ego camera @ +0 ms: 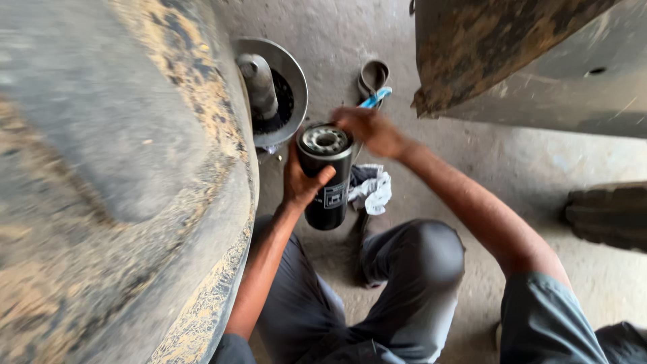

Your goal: The person removes an old oil filter from the underside of a tractor, allowing oil to drain into a metal pan. They then clean the filter housing with a cloth, prepare a new filter by applying oil to the gasket, and install the new filter by hand. Finally, they tighten the filter using a strap wrench.

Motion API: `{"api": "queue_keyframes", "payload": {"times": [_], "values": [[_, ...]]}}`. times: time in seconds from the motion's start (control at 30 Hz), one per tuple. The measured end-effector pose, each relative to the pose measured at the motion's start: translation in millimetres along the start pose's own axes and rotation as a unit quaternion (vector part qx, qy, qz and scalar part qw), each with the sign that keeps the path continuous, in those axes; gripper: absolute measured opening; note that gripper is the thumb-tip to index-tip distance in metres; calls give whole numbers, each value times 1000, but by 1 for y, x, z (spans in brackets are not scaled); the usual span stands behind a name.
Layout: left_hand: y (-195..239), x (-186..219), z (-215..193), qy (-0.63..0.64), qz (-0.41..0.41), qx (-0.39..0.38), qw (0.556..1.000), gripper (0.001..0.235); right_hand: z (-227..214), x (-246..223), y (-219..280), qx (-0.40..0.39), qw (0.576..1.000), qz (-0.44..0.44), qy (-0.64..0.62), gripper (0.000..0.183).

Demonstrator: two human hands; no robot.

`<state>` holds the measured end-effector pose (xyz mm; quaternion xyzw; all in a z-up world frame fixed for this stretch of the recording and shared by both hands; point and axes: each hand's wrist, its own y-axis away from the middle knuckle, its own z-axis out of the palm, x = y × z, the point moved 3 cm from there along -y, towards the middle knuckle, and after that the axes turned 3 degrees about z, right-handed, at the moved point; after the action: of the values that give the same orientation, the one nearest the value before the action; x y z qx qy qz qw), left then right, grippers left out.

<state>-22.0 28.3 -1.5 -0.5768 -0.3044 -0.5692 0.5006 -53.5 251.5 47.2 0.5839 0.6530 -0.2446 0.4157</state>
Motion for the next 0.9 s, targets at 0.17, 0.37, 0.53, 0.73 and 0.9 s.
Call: {"api": "queue_keyframes", "payload": {"times": [0.17,0.37,0.53,0.73,0.9], "values": [[-7,-15,-9,59,-5,45,997,118,30,200,38,55,923,173,340,50],[-7,-23,-10,48,-18,32,998,115,119,307,105,-72,894,229,378,34],[-7,-15,-8,20,-13,17,1000,113,105,278,75,54,958,131,248,23],[-10,3,-4,55,9,40,998,106,65,211,47,163,950,60,258,51],[-31,15,5,143,-33,141,979,95,30,111,53,35,977,150,-150,65]]}}
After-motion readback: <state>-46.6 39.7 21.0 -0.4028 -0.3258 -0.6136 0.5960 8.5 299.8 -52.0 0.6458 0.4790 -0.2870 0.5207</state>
